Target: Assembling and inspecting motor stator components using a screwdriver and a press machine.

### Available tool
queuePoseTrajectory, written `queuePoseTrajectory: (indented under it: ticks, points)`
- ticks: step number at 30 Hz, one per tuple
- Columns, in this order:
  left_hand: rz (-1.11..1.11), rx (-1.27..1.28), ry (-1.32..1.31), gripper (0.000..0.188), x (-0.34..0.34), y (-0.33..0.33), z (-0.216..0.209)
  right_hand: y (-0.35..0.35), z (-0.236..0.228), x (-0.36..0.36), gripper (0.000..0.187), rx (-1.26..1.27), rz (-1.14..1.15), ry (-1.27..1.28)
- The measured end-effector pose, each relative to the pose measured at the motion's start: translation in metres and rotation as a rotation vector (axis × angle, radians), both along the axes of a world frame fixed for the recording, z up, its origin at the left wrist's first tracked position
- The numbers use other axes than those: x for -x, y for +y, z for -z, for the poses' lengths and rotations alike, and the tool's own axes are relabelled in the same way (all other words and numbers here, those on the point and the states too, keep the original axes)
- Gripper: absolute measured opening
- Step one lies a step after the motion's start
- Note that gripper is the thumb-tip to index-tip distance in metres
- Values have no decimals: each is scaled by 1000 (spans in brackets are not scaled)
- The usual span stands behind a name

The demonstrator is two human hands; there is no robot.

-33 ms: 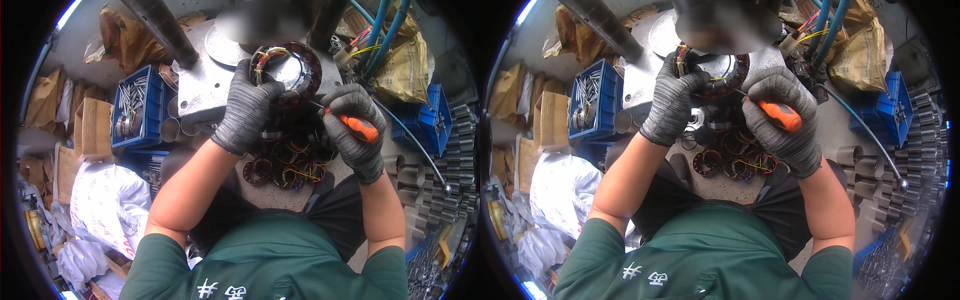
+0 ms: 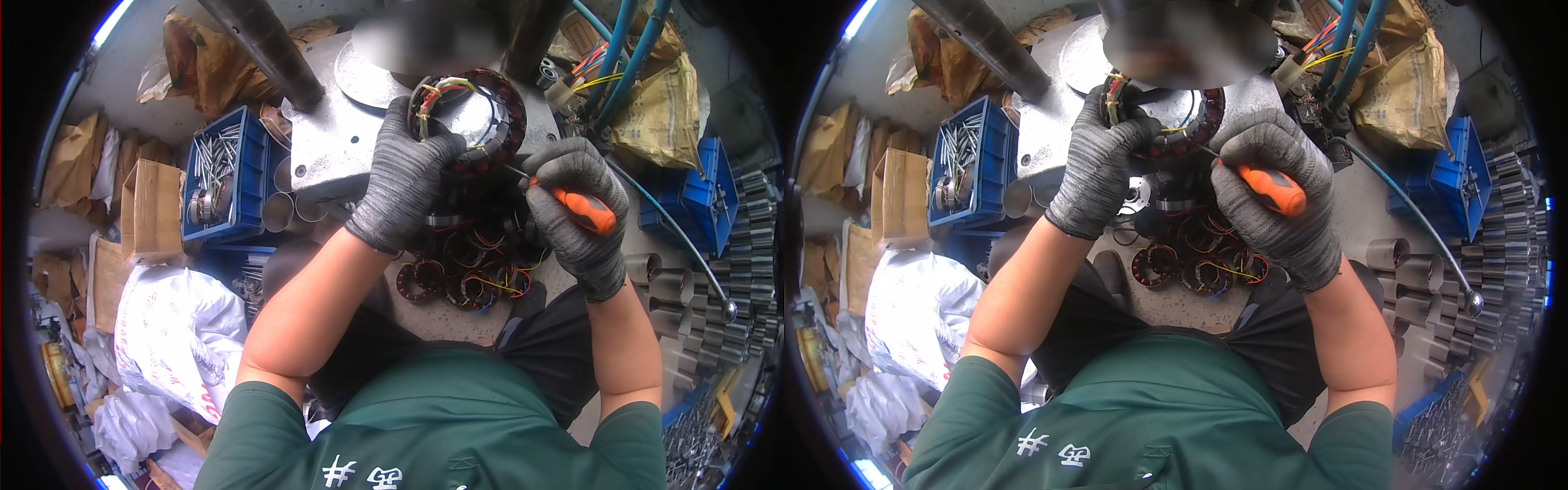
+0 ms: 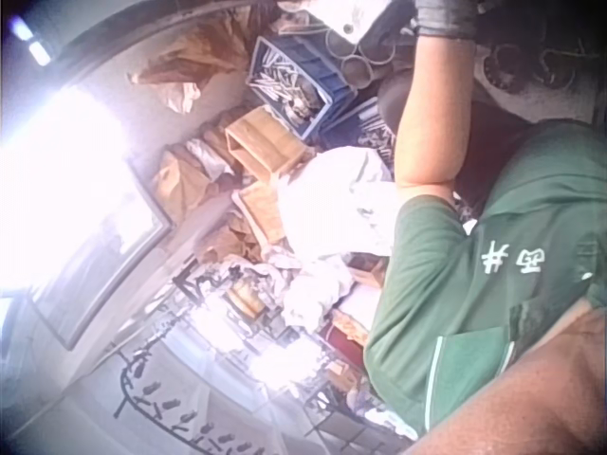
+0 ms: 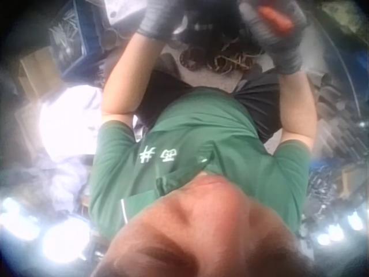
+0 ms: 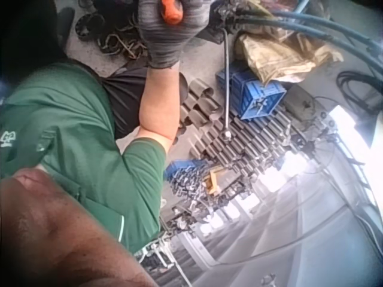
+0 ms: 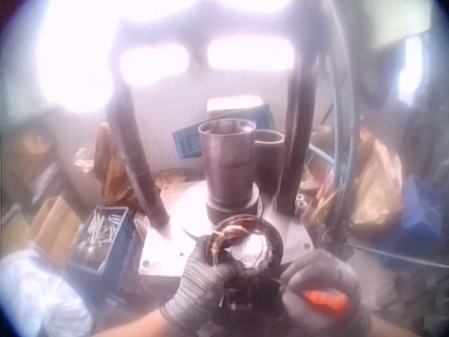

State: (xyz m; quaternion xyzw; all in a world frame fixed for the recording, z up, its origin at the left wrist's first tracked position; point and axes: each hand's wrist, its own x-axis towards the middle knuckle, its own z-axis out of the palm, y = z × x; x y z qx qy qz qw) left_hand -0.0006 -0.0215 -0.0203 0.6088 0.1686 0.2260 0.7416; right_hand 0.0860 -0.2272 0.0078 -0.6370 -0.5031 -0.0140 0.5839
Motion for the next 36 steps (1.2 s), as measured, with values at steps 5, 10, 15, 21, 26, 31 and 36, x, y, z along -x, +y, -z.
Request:
queuePoseTrajectory:
  ticks: [5, 10, 15, 21, 26, 31, 36]
  points:
    - [1, -56, 20, 42, 0, 0, 2, 6, 0, 2, 22, 10, 26, -138]
    - [-3, -189, 52, 46, 1, -1, 5, 18, 10, 5, 25, 167, 92, -349]
    - [-10, -97, 29, 48, 2, -5, -3, 13, 3, 7, 27, 107, 82, -270]
    - [-25, -54, 1, 46, 5, 5, -3, -7, -10, 12, 28, -17, 1, -108]
    - [-35, 120, -64, 45, 5, 7, -8, -13, -10, 9, 23, -38, -15, 108]
    - [-19, 137, -52, 50, 7, 10, -13, -13, -6, -1, 23, -51, 23, 7]
    - [-11, 192, -66, 52, 9, 10, -14, -11, 0, -6, 25, -117, 93, 15]
